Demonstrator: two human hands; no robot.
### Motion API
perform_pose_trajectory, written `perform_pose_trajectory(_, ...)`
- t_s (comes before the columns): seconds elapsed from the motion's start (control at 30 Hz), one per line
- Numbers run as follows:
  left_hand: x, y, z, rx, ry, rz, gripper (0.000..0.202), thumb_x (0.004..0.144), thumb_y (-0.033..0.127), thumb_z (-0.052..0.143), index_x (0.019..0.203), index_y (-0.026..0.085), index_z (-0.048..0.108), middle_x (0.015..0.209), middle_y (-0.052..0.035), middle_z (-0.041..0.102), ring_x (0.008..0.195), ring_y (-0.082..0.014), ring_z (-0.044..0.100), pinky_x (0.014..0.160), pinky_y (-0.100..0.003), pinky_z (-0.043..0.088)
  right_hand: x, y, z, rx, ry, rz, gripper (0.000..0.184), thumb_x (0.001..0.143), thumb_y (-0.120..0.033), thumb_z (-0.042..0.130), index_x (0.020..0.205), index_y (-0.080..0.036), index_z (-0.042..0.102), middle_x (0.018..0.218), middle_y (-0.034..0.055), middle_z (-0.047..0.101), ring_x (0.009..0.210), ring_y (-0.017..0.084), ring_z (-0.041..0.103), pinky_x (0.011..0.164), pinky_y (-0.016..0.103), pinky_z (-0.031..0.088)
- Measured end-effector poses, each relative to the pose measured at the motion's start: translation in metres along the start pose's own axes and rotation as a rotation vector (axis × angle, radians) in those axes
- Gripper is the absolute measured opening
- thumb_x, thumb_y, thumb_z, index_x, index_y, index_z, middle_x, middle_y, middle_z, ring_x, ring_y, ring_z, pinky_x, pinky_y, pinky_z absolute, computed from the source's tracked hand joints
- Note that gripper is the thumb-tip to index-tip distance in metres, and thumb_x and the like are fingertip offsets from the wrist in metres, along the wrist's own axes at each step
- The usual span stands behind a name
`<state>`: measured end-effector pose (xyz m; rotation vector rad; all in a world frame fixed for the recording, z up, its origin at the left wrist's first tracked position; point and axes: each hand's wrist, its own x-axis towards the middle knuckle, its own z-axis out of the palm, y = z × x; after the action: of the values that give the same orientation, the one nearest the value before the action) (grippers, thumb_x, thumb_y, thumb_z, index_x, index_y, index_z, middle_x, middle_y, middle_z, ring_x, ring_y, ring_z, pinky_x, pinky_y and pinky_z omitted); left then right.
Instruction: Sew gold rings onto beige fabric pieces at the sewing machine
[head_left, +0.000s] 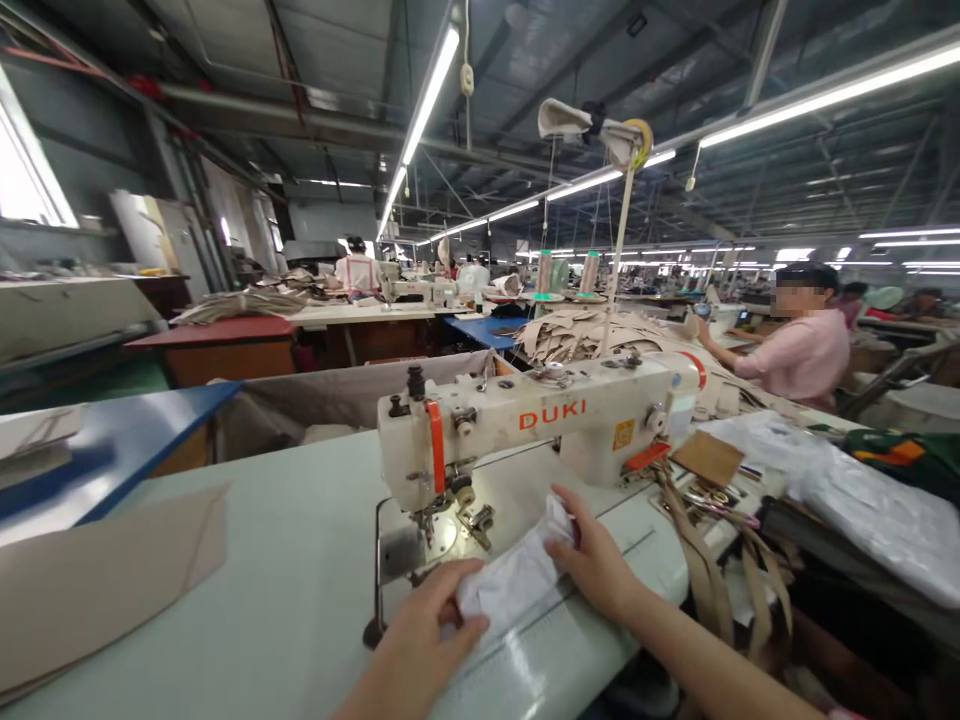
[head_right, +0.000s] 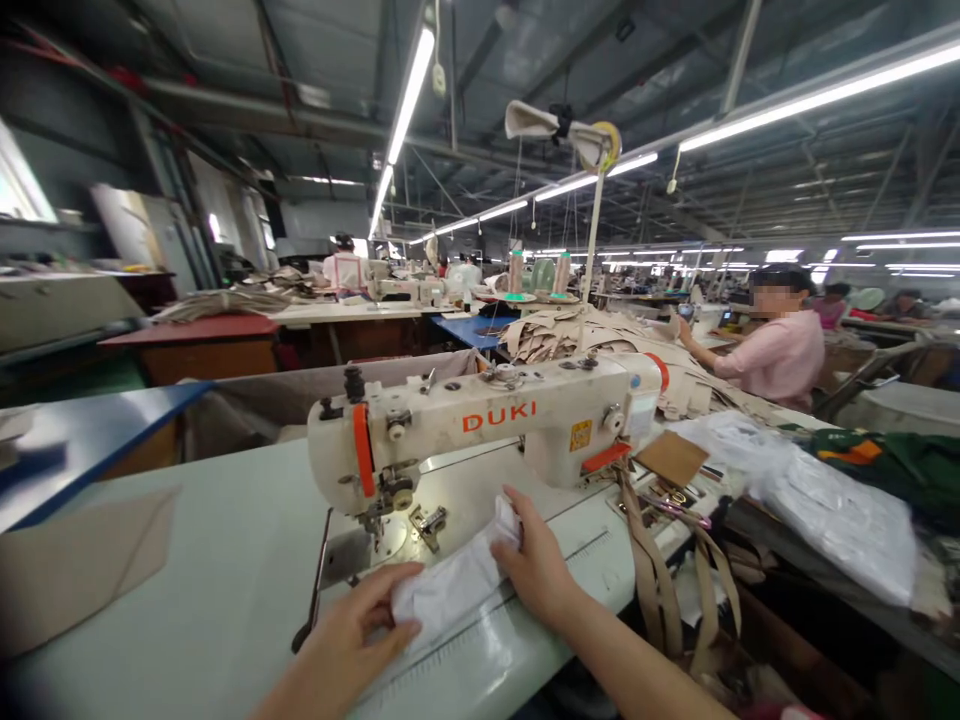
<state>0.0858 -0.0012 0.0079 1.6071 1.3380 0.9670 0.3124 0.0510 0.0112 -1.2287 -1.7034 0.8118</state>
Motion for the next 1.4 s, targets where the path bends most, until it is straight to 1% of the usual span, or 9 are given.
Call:
perform_pose_trajectory(0.13,-0.005,-0.003,-0.002,0.392,0.164,0.206,0.044,0.067,0.027,0.068,0.11,0.028,0.064,0.115,-0.0027,0.065,0.108,-0.0283,0.057,0.098,-0.039,0.042,-0.002,0.007,-0.007,-0.072,-0.044,-0.126,0.046,0.074,-0.014,0.05,0.12,-0.019,0.049,0.126,0.0088,0.048,0.119,0.021,0.044,0.103,0.038,0.033)
perform_pose_trajectory(0.27,-0.006,-0.016,-0.004,0.704,0.24,0.507,0.046,0.071,0.03,0.066,0.116,0.031,0.059,0.116,0.0006,0.065,0.106,-0.0233,0.06,0.092,-0.033,0.05,-0.009,0.011,-0.022,-0.179,-0.056,-0.186,0.051,0.08,-0.019,0.051,0.13,-0.021,0.042,0.137,0.0106,0.038,0.127,0.023,0.036,0.104,0.041,0.032)
perform_pose_trajectory(0.5,-0.011,-0.004,-0.005,0.796,0.219,0.718,0.04,0.074,0.029,0.066,0.112,0.03,0.058,0.104,0.0013,0.069,0.096,-0.0178,0.064,0.086,-0.023,0.051,0.001,-0.02,-0.039,-0.382,-0.306,-0.408,0.028,0.093,-0.029,0.042,0.114,-0.02,0.057,0.139,0.0095,0.039,0.133,0.022,0.027,0.109,0.041,0.024)
perform_pose_trajectory(0.7,-0.012,0.014,-0.004,0.705,0.062,0.726,0.003,0.081,0.022,0.059,0.081,0.024,0.059,0.076,0.0015,0.063,0.075,-0.0133,0.061,0.068,-0.02,0.049,0.0,-0.039,-0.046,-0.35,-0.412,-0.53,0.031,0.093,-0.021,0.04,0.07,-0.017,0.06,0.098,0.0061,0.066,0.108,0.017,0.052,0.098,0.032,0.035)
perform_pose_trajectory(0.83,-0.014,0.019,-0.008,0.616,-0.032,0.694,0.029,0.089,0.026,0.047,0.06,0.019,0.046,0.064,0.0018,0.054,0.065,-0.0115,0.056,0.061,-0.021,0.044,-0.021,-0.026,-0.055,-0.414,-0.437,-0.501,0.016,0.086,-0.019,0.051,0.071,-0.018,0.057,0.085,0.0043,0.065,0.094,0.017,0.057,0.09,0.03,0.039)
perform_pose_trajectory(1.0,-0.016,0.02,-0.007,0.694,-0.01,0.607,0.033,0.089,0.028,0.045,0.058,0.02,0.048,0.057,0.003,0.053,0.056,-0.0105,0.054,0.054,-0.02,0.041,-0.034,-0.012,-0.056,-0.486,-0.288,-0.323,0.006,0.085,-0.018,0.05,0.079,-0.018,0.054,0.082,0.005,0.062,0.084,0.019,0.056,0.077,0.03,0.042)
perform_pose_trajectory(1.17,-0.018,0.01,-0.006,0.81,-0.025,0.535,0.008,0.075,0.032,0.064,0.08,0.026,0.062,0.084,0.002,0.066,0.075,-0.0149,0.064,0.064,-0.02,0.049,-0.026,-0.021,-0.052,-0.612,-0.252,-0.212,0.009,0.081,-0.021,0.055,0.09,-0.017,0.055,0.082,0.0044,0.062,0.079,0.019,0.056,0.072,0.029,0.04)
perform_pose_trajectory(1.27,-0.019,0.003,-0.007,0.836,0.06,0.53,0.029,0.073,0.038,0.065,0.1,0.029,0.062,0.104,-0.0004,0.066,0.087,-0.0181,0.065,0.073,-0.023,0.052,-0.021,-0.025,-0.054,-0.725,-0.263,-0.14,0.008,0.081,-0.021,0.055,0.087,-0.018,0.059,0.077,0.0039,0.062,0.075,0.018,0.056,0.068,0.027,0.039)
perform_pose_trajectory(1.4,-0.021,0.002,-0.006,0.85,0.079,0.504,0.026,0.078,0.04,0.059,0.102,0.029,0.062,0.104,0.0,0.066,0.086,-0.0167,0.066,0.076,-0.023,0.053,-0.018,-0.022,-0.057,-0.797,-0.241,-0.074,0.018,0.075,-0.017,0.059,0.093,-0.018,0.061,0.079,0.0041,0.064,0.078,0.019,0.057,0.071,0.027,0.039)
